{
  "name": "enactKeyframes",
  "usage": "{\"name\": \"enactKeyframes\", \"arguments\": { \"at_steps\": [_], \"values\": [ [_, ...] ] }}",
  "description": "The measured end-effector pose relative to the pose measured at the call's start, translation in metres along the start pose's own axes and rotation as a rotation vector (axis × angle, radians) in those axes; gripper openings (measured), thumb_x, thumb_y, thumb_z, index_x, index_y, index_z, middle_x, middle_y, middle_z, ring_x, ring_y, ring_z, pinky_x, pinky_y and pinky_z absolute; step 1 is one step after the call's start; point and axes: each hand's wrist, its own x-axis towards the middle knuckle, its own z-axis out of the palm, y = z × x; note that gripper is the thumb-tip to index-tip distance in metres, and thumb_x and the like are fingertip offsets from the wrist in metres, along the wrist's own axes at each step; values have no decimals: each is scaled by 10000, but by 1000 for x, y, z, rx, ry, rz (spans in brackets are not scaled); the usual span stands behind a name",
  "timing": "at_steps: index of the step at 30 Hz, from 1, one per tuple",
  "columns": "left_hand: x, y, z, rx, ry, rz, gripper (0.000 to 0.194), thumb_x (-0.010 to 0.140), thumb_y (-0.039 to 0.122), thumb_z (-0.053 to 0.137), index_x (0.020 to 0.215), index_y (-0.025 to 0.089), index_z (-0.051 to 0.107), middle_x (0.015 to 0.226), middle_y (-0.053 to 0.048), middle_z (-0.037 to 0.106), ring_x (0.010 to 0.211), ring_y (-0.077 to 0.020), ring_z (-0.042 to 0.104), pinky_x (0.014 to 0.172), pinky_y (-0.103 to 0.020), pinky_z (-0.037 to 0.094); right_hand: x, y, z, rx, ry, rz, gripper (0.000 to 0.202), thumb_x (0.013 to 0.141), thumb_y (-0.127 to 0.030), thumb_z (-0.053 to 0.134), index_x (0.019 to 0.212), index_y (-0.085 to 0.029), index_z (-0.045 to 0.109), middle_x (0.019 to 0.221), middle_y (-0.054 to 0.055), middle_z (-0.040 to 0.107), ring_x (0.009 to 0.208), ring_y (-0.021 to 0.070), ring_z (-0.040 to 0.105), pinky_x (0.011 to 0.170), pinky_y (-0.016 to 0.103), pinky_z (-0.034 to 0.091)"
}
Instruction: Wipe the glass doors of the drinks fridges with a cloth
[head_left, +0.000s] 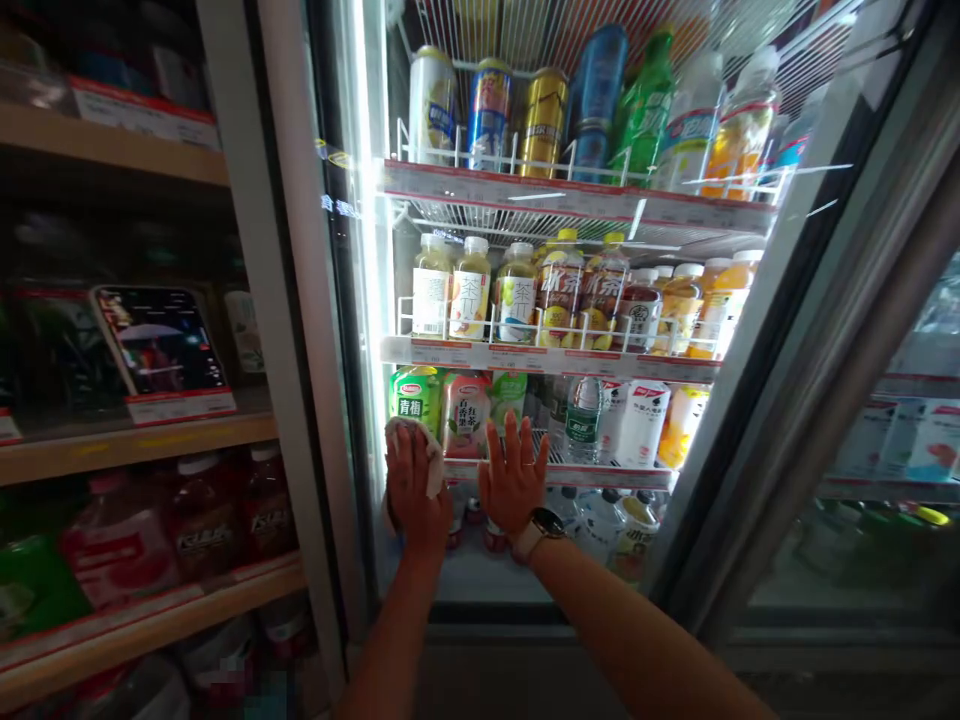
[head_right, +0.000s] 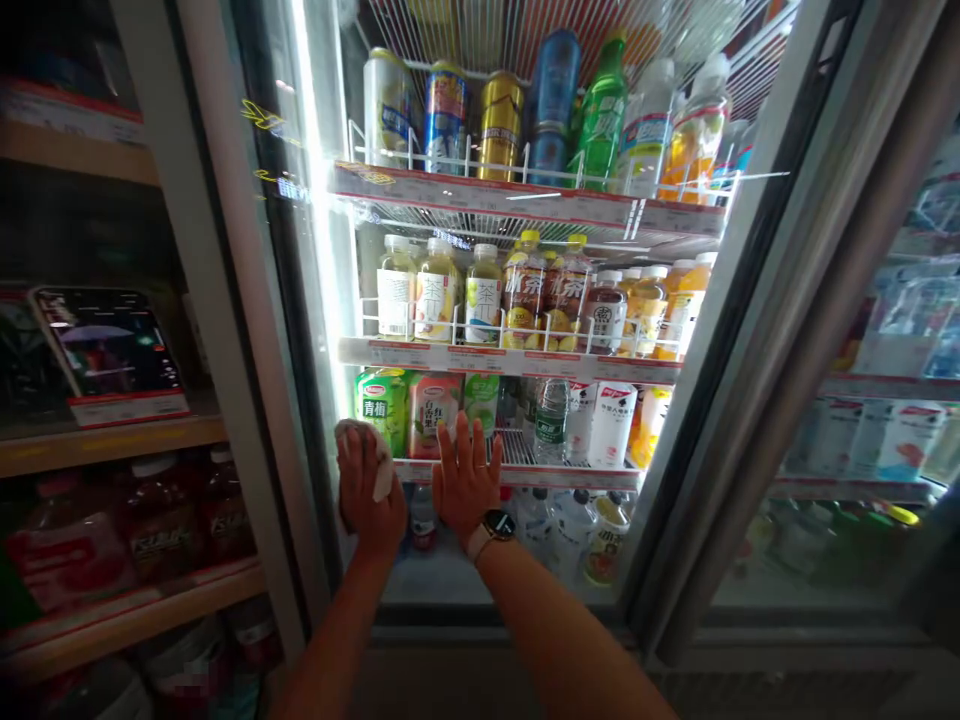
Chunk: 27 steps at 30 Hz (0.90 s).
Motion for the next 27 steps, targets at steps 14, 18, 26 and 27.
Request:
{"name": "enactKeyframes", "arguments": {
  "at_steps": [14,18,26,27],
  "values": [
    [6,-56,-32,136,-16,-91,629,950,196,432,1538,215,210,1606,-101,221,1497,-265,130,1231,-487,181,0,-1,-2,18,-5,12,691,942,-277,419,1564,-195,128,1576,128,326,1496,280,166,1188,545,124],
    [5,-30,-16,74,16,-83,623,956,191,427,1538,229,209,1602,-88,233,1487,-258,187,1220,-472,226,1,-1,-1,21,-3,14,697,934,-262,430,1563,-191,139,1571,139,334,1485,293,204,1182,549,140],
    [2,30,2,-55,-149,95,613,956,187,434,1534,198,229,1565,-97,325,1481,-230,207,1204,-407,279,-1,1,2,15,14,7,666,937,-243,408,1559,-189,176,1543,155,381,1474,285,242,1176,546,147],
    [3,26,-1,-42,-167,136,612,952,182,442,1531,199,241,1553,-95,350,1479,-227,214,1206,-399,272,-1,1,2,19,13,6,666,937,-247,412,1558,-188,178,1546,154,376,1479,286,229,1177,546,143]
  ]
}}
